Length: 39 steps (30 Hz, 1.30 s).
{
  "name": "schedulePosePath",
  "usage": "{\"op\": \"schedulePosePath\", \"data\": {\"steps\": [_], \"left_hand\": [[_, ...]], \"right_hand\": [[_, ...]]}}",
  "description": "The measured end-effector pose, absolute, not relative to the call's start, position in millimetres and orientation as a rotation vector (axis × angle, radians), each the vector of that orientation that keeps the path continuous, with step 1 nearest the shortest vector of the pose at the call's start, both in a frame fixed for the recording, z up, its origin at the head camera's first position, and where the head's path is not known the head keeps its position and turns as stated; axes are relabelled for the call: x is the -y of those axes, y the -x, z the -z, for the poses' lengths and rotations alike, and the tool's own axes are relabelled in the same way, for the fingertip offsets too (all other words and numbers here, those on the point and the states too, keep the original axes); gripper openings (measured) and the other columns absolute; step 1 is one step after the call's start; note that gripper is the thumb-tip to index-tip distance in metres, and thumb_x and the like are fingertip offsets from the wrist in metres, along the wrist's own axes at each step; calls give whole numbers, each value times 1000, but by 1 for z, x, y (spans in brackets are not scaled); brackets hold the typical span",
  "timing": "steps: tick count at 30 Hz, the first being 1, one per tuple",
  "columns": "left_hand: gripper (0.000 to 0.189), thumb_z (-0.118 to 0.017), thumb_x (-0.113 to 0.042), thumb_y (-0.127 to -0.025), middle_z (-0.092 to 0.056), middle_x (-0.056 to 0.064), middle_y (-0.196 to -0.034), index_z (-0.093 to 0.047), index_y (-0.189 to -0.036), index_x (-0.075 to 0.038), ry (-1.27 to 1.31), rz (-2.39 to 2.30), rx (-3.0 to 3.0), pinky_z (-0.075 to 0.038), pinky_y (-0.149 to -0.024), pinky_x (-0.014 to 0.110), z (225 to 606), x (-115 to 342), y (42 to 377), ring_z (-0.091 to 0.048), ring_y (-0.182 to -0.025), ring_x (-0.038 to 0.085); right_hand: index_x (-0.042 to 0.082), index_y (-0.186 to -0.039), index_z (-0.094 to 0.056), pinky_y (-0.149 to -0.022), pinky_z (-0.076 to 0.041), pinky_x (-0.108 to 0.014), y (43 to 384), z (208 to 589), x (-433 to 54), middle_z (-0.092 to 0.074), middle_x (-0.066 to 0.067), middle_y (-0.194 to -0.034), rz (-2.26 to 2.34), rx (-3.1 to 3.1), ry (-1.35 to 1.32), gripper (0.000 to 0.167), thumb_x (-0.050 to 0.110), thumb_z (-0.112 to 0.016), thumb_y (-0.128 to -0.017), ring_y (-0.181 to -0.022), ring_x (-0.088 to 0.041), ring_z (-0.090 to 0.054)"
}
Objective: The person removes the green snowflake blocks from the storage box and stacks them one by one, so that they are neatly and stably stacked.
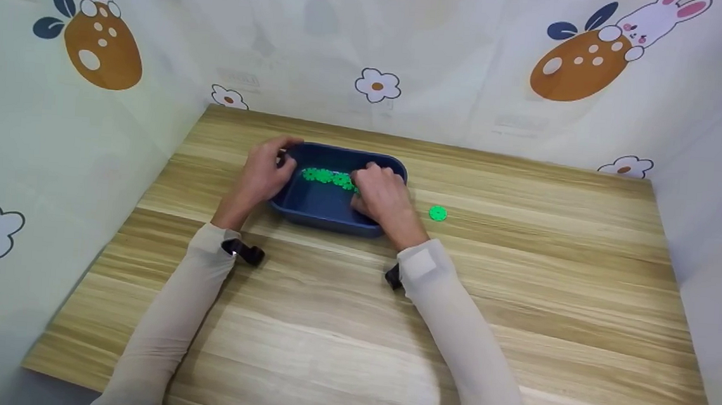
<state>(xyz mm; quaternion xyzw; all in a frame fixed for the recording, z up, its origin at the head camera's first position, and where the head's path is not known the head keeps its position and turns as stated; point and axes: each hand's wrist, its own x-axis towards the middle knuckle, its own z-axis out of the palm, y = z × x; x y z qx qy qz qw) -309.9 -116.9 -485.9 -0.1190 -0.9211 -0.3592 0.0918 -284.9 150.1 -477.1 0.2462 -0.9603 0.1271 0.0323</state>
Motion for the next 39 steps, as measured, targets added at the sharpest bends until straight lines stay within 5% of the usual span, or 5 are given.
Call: {"op": "schedulePosePath", "data": {"steps": [31,39], "left_hand": [[37,-63,-5,-99,-74,15,-135,-72,-135,-7,403,1054,2674,-54,-111,44,487,117,313,-68,-127,27],[38,-62,-6,-99,-74,15,-135,-72,-135,-7,407,1038,2674,-53,-113,44,488,117,313,-68,-128,28]], "right_hand": [[9,-121,-79,-99,-60,-49,289,479,-166,-72,-12,-124,-1199,2513,-669,28,7,-75,-94,-115,-33,-72],[12,-122,-81,-94,-63,-31,286,480,-174,-72,-6,-125,-1388,2372,-592,28,7,-76,-95,-118,-21,-70]]}}
